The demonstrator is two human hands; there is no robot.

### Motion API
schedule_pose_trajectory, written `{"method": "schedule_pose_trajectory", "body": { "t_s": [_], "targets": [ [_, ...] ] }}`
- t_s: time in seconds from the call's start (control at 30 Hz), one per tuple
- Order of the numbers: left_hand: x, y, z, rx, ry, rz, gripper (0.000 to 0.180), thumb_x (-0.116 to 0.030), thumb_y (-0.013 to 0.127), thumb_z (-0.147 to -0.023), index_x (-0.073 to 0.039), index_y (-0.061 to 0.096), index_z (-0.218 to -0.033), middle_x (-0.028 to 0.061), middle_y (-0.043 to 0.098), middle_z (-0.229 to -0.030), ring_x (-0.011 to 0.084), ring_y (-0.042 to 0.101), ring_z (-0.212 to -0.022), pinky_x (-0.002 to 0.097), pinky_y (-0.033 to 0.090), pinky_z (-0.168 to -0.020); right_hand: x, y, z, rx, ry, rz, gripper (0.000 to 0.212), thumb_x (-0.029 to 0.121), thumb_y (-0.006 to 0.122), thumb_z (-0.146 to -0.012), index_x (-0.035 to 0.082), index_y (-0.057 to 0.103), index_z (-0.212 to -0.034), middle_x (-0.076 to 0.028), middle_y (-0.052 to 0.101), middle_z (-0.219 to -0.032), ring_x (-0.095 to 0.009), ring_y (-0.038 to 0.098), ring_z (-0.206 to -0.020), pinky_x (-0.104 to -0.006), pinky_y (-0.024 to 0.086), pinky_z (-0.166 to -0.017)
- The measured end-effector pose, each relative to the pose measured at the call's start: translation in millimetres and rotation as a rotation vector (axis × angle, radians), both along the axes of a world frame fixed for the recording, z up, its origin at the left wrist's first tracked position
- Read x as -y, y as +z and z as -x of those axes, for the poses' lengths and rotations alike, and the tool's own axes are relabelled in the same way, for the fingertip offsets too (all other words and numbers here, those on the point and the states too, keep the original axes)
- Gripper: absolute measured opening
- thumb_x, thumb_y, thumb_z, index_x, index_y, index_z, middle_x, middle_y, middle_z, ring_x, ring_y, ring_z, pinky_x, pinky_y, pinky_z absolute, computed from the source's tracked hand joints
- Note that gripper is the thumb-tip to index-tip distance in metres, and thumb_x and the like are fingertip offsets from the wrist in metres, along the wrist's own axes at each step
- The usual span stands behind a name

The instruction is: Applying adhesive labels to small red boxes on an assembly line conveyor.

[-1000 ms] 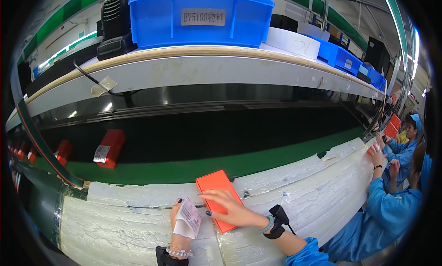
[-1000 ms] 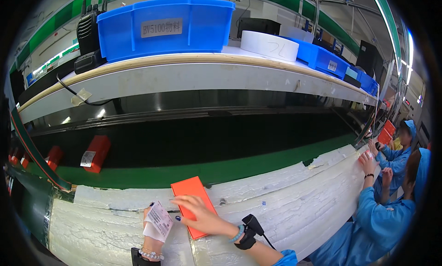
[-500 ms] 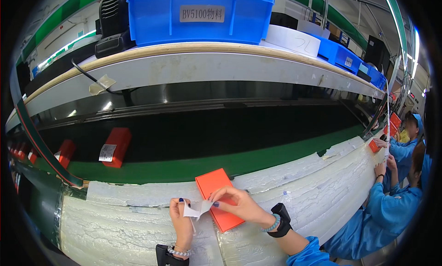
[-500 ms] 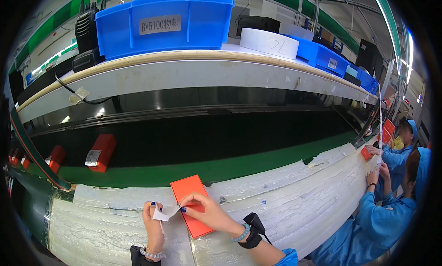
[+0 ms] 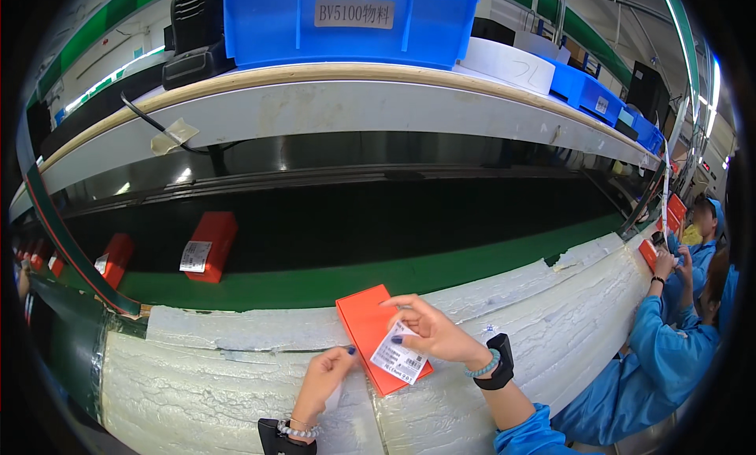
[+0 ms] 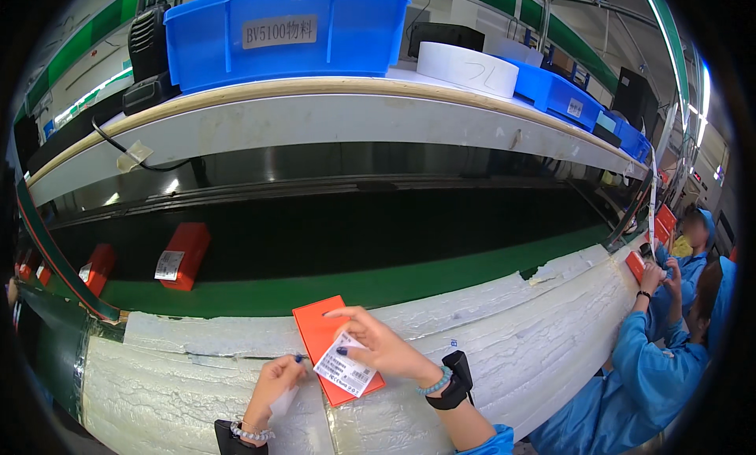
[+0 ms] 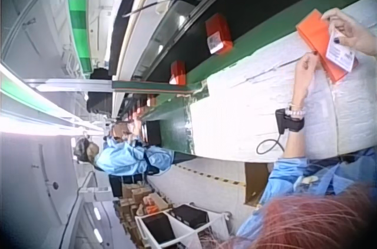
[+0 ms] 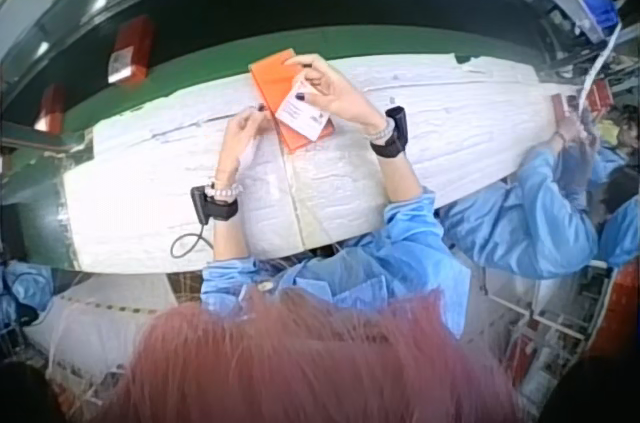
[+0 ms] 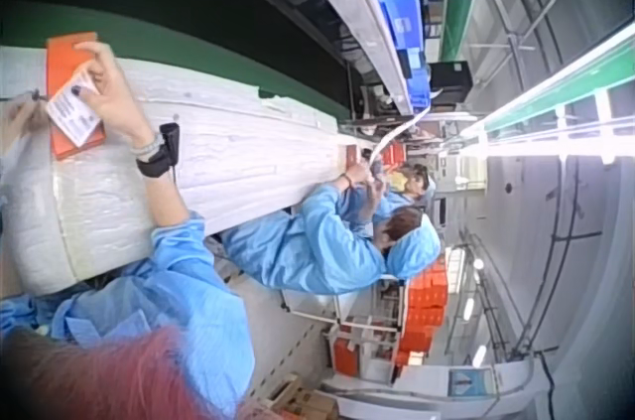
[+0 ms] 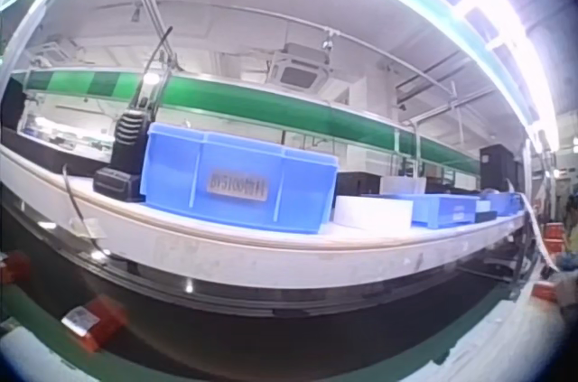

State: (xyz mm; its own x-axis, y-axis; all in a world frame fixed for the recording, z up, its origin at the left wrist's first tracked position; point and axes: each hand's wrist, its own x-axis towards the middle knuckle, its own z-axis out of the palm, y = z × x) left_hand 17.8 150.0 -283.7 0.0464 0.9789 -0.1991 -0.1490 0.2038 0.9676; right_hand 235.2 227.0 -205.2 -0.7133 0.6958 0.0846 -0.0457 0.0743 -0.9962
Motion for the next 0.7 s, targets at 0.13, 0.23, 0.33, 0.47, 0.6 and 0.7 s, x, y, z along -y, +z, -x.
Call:
{"method": "schedule_pose_trajectory", "body": {
  "t_s": [0.13, 0.23, 0.33, 0.47, 0.6, 0.7],
  "targets": [
    [9, 20, -17, -0.041, -0.058, -0.133, 0.013, -0.009, 0.065, -0.086, 0.000, 0.065, -0.097, 0.0009, 0.067, -0.080, 0.0017, 0.054, -0.074, 0.0184, 0.044, -0.070, 5, 2, 9, 0.167, 0.052, -0.027, 0.057, -0.013, 0.053, -0.081, 0.004, 0.039, -0.133, -0.006, 0.058, -0.108, -0.011, 0.055, -0.101, -0.0274, 0.045, -0.092],
    [13, 25, -22, -0.122, -0.010, -0.186, 0.014, -0.009, 0.066, -0.086, -0.001, 0.065, -0.097, 0.0006, 0.066, -0.075, 0.0012, 0.053, -0.070, 0.0187, 0.043, -0.067, 14, 14, 12, 0.369, -0.005, -0.167, 0.051, -0.004, 0.057, -0.082, 0.009, 0.044, -0.131, -0.007, 0.064, -0.101, -0.015, 0.060, -0.097, -0.0328, 0.047, -0.089],
    [15, 26, -23, -0.147, 0.007, -0.200, 0.009, -0.006, 0.063, -0.086, 0.001, 0.063, -0.091, 0.0021, 0.068, -0.079, 0.0024, 0.057, -0.073, 0.0178, 0.045, -0.070, 20, 22, 12, 0.390, -0.021, -0.239, 0.049, 0.001, 0.058, -0.083, 0.011, 0.046, -0.129, -0.009, 0.066, -0.101, -0.018, 0.063, -0.097, -0.0331, 0.048, -0.087],
    [17, 27, -24, -0.185, 0.049, -0.267, 0.006, -0.005, 0.062, -0.086, 0.001, 0.061, -0.086, -0.0001, 0.065, -0.073, 0.0019, 0.054, -0.069, 0.0176, 0.042, -0.066, 24, 24, 13, 0.359, -0.023, -0.301, 0.048, 0.000, 0.059, -0.083, 0.008, 0.046, -0.128, -0.010, 0.065, -0.106, -0.020, 0.063, -0.099, -0.0324, 0.048, -0.086],
    [16, 29, -24, -0.003, 0.229, -0.283, 0.009, -0.006, 0.062, -0.088, 0.002, 0.062, -0.089, -0.0002, 0.065, -0.073, 0.0014, 0.051, -0.068, 0.0192, 0.042, -0.065, 22, 16, 14, 0.266, -0.238, -0.327, 0.044, 0.002, 0.060, -0.085, 0.004, 0.045, -0.127, -0.008, 0.064, -0.103, -0.015, 0.062, -0.095, -0.0303, 0.049, -0.084],
    [14, 29, -22, -0.042, 0.254, -0.306, 0.016, -0.012, 0.058, -0.092, 0.003, 0.063, -0.092, 0.0001, 0.066, -0.076, 0.0023, 0.051, -0.068, 0.0197, 0.042, -0.065, 20, 3, 15, 0.122, -0.198, -0.156, 0.041, 0.002, 0.059, -0.088, 0.004, 0.041, -0.126, -0.006, 0.062, -0.093, -0.010, 0.060, -0.090, -0.0250, 0.049, -0.079]
  ]
}}
